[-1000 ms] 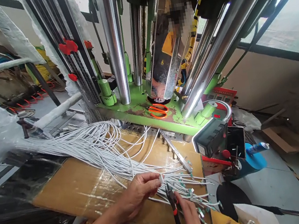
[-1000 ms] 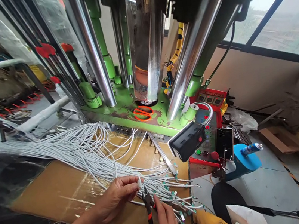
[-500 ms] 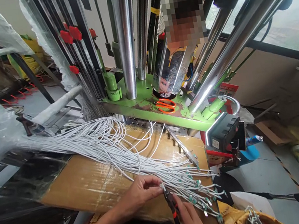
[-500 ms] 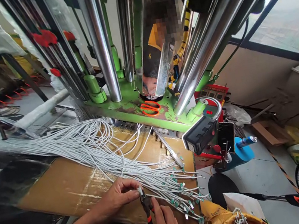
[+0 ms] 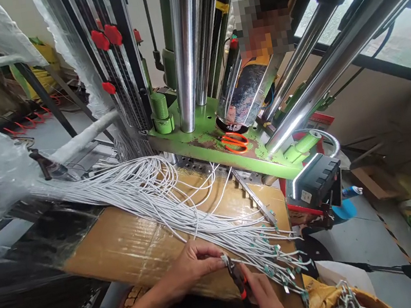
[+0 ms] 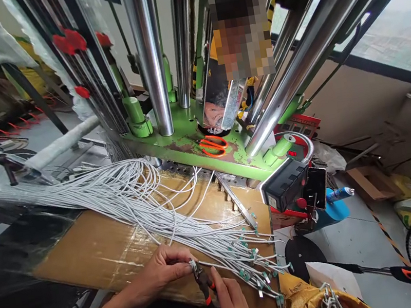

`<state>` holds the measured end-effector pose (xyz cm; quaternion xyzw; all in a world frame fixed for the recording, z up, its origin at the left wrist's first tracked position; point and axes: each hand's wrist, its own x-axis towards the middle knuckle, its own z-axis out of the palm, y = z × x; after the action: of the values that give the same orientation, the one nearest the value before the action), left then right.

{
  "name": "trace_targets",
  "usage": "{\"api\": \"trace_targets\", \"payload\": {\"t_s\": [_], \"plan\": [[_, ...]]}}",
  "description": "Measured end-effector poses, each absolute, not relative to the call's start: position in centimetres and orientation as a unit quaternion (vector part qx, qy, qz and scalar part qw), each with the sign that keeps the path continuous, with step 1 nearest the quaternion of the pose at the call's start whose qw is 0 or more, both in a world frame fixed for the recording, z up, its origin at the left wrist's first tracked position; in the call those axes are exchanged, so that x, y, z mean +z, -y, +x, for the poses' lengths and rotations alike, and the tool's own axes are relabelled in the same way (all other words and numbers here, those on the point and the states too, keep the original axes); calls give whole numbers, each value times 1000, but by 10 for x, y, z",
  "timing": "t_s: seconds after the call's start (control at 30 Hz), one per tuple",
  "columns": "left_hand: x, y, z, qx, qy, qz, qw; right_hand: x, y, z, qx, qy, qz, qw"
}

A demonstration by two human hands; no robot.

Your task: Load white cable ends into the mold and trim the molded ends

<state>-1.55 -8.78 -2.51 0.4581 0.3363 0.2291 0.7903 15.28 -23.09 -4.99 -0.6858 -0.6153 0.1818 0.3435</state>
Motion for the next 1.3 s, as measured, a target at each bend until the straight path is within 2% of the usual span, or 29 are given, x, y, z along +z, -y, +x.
{"api": "trace_targets", "payload": {"t_s": [0.23,0.4,0.6,0.9,1.3], "plan": [[-22,81,-23,219,-296,564,739,-45,232,154,129,640,-708,270],[-20,78,-28,200,-285,599,721,-41,230,152,146,652,-683,295],[-23,77,-29,205,-262,569,752,-42,231,145,186,658,-643,345],[-28,81,-31,205,-283,546,762,-39,228,151,230,648,-655,312],[-15,76,-40,201,-245,646,694,-36,226,153,280,670,-625,286]]}}
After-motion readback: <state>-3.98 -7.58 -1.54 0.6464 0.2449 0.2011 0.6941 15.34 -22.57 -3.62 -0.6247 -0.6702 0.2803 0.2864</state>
